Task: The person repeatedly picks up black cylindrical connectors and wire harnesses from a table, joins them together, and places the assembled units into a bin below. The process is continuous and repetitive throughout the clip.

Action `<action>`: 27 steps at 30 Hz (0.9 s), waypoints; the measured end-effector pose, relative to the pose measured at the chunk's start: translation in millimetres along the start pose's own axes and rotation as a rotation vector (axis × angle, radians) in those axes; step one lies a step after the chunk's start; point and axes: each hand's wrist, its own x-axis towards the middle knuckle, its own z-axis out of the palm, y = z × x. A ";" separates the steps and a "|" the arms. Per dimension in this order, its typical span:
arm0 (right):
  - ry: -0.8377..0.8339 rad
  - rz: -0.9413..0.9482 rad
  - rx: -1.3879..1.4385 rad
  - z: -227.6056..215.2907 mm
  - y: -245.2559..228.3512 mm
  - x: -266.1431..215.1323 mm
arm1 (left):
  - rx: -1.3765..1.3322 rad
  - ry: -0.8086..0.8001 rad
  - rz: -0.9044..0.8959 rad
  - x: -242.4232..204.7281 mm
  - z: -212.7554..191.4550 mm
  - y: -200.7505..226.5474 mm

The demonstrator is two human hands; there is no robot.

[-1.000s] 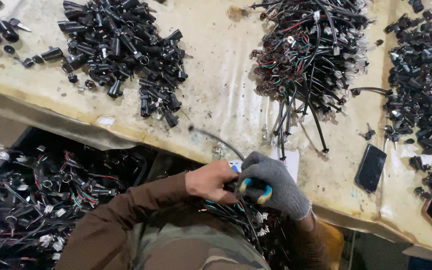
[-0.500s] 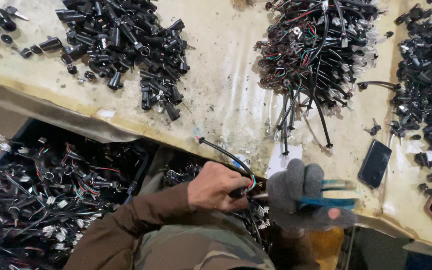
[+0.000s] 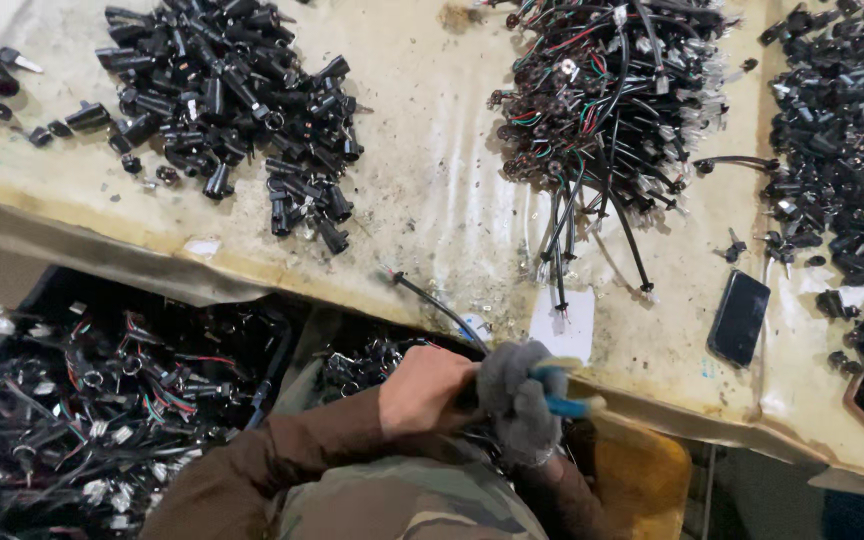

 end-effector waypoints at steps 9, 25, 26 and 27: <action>0.223 0.394 -1.114 -54.0 13.0 81.2 | -0.011 -0.138 -0.008 -7.2 -34.0 -2.1; 0.477 0.066 -2.404 -264.9 -58.3 223.9 | -0.425 -0.280 0.068 -40.4 -35.8 -5.7; 0.451 0.046 -2.337 -257.5 -61.7 236.7 | -0.429 -0.250 0.103 -36.2 -35.0 -10.2; 0.418 0.043 -2.270 -248.9 -61.8 241.2 | -0.431 -0.269 0.075 -34.3 -32.4 -13.5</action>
